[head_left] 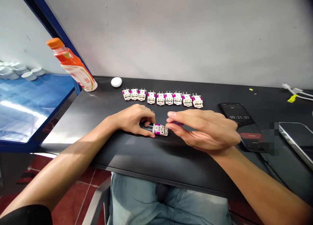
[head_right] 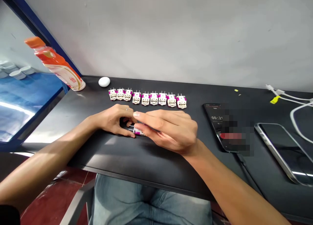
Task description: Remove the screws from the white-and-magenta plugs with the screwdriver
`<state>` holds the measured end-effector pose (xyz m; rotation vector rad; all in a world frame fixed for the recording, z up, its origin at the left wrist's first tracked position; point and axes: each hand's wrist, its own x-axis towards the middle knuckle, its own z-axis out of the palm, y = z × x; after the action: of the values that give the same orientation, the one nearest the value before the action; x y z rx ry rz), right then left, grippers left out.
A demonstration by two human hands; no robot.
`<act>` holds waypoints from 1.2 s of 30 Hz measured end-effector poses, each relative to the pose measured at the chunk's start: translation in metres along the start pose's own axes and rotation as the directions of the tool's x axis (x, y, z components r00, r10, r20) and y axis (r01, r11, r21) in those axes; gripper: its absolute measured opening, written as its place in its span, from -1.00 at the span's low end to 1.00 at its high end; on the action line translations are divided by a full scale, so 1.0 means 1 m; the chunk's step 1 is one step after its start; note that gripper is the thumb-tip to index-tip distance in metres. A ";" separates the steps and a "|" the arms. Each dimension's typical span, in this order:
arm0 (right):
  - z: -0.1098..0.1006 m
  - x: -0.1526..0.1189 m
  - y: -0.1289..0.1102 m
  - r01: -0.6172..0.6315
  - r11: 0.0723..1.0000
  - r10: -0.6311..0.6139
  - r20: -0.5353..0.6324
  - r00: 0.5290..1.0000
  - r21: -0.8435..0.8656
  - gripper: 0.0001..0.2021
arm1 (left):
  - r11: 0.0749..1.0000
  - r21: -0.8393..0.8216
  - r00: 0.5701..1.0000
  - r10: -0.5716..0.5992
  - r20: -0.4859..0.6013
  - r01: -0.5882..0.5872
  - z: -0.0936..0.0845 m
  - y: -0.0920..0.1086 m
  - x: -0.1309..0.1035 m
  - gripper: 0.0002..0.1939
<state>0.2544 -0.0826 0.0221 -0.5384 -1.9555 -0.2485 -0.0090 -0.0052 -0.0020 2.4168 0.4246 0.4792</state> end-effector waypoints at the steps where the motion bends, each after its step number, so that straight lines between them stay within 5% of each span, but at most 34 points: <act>1: 0.000 0.000 0.000 0.015 1.000 -0.015 0.007 1.000 0.002 -0.44 | 1.000 -0.003 1.000 -0.001 -0.001 0.001 0.000 0.000 0.000 -0.66; 4: 0.001 -0.001 0.001 -0.013 0.998 0.009 0.061 0.998 0.059 -0.39 | 1.000 -0.022 1.000 -0.008 0.007 0.008 0.000 0.000 0.000 -0.65; 11: 0.002 -0.004 0.001 -0.054 0.998 0.053 -0.023 0.998 -0.032 -0.41 | 1.000 -0.011 1.000 0.006 -0.005 -0.006 0.000 0.000 -0.001 -0.65; 17: -0.001 -0.002 0.000 -0.216 0.937 0.159 0.215 0.964 0.276 -0.47 | 1.000 -0.011 1.000 0.017 -0.010 -0.017 0.000 -0.002 -0.002 -0.68; 23: -0.002 -0.001 0.003 -0.083 0.996 0.083 0.013 0.996 0.035 -0.68 | 1.000 0.013 1.000 -0.011 0.004 0.011 -0.001 -0.001 -0.002 -0.64; 30: -0.004 -0.005 0.006 -0.139 0.977 0.113 0.157 0.981 0.163 -0.40 | 1.000 0.006 1.000 -0.015 0.004 0.015 -0.001 0.000 -0.002 -0.65; 36: 0.001 0.001 -0.004 -0.133 0.991 0.132 0.044 0.990 0.026 -0.62 | 1.000 0.005 0.999 -0.030 0.022 0.030 0.000 -0.001 -0.001 -0.65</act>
<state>0.2519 -0.0852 0.0227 -0.6561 -1.9518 -0.1260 -0.0100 -0.0052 -0.0030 2.4146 0.4524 0.4389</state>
